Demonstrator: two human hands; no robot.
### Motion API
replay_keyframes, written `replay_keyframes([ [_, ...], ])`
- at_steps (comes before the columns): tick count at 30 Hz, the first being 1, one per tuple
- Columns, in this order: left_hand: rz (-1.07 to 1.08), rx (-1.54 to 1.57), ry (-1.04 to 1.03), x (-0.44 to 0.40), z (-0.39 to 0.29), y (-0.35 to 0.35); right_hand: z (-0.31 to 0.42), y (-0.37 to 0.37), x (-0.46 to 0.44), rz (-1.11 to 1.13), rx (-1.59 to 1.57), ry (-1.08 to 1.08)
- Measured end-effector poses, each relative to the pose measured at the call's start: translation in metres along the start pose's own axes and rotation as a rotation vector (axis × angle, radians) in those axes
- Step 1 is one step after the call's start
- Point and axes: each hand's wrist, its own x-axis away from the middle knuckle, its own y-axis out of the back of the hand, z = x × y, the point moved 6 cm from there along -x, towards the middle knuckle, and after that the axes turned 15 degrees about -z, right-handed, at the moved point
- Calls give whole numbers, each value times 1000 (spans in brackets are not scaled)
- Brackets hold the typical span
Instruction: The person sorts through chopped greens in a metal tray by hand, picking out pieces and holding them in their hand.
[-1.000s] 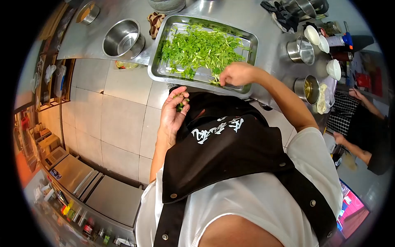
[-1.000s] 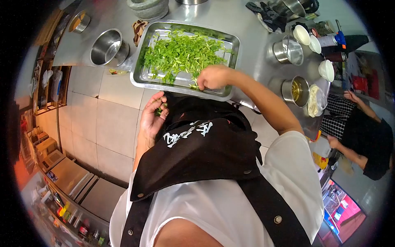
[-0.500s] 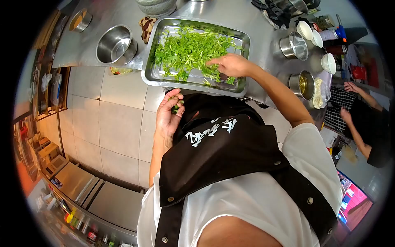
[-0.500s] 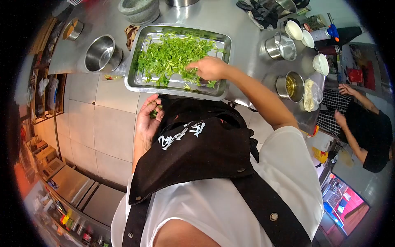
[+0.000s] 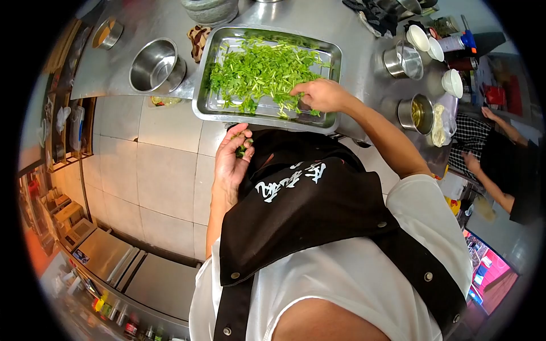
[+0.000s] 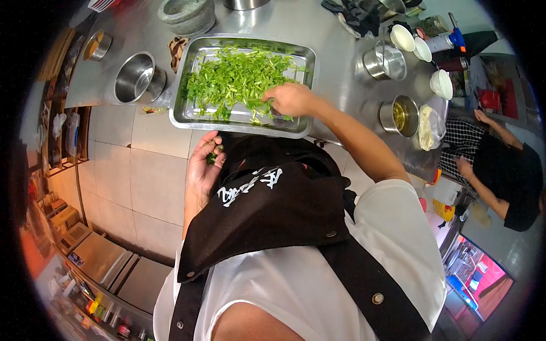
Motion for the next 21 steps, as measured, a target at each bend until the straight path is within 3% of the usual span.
replay_keyframes([
  [1,14,-1,1,0,0,-2,1,-1,-1,58,-26,-34],
  [4,40,0,2,-2,0,-4,6,18,-5,-159,127,-72],
  [10,55,-16,1,0,4,-9,28,-6,-7,-352,20,195],
  [14,48,-5,3,0,4,-2,6,-9,-18,-356,251,103],
  [18,54,23,-4,-3,4,7,3,8,-10,-473,97,86],
  [21,54,24,-6,-1,2,5,17,4,-4,-470,-28,245],
])
